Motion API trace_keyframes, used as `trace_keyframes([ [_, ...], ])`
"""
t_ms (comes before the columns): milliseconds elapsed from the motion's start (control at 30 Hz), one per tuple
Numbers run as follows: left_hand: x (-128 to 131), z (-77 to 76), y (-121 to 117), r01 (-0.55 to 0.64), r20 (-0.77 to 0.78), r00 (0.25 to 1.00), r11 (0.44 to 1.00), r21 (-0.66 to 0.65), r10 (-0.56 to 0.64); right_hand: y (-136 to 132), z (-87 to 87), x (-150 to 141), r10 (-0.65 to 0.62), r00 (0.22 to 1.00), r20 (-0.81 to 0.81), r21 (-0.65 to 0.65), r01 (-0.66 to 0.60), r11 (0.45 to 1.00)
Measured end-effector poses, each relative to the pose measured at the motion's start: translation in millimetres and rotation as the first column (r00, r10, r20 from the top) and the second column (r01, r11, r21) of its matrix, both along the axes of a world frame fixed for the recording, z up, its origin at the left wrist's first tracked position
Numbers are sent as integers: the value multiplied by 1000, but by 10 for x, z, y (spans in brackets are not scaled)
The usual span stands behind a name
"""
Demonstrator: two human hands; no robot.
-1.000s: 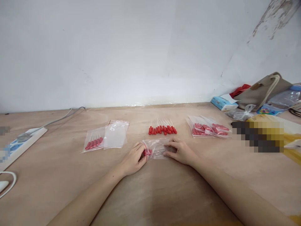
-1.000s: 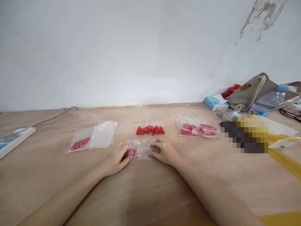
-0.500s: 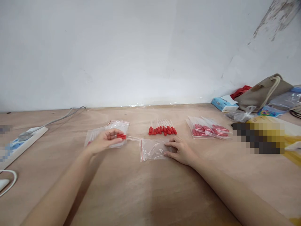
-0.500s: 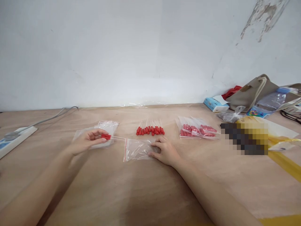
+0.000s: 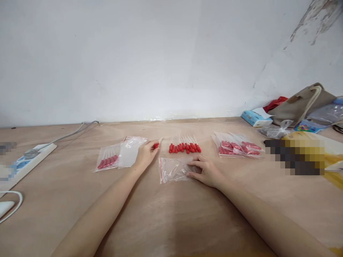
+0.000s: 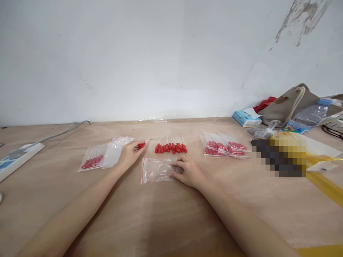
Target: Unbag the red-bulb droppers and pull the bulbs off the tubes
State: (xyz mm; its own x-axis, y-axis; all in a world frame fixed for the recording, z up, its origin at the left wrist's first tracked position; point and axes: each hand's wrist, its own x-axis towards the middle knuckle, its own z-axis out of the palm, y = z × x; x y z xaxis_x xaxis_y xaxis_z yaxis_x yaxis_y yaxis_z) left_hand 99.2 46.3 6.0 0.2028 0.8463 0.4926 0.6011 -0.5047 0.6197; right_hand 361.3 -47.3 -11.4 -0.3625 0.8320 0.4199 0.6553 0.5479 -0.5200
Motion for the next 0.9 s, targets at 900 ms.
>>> trace_keyframes([
  [900,23,26,-589,65,14,998,993,96,-67,-4,6,0,6,1000,15,12,-7,1000],
])
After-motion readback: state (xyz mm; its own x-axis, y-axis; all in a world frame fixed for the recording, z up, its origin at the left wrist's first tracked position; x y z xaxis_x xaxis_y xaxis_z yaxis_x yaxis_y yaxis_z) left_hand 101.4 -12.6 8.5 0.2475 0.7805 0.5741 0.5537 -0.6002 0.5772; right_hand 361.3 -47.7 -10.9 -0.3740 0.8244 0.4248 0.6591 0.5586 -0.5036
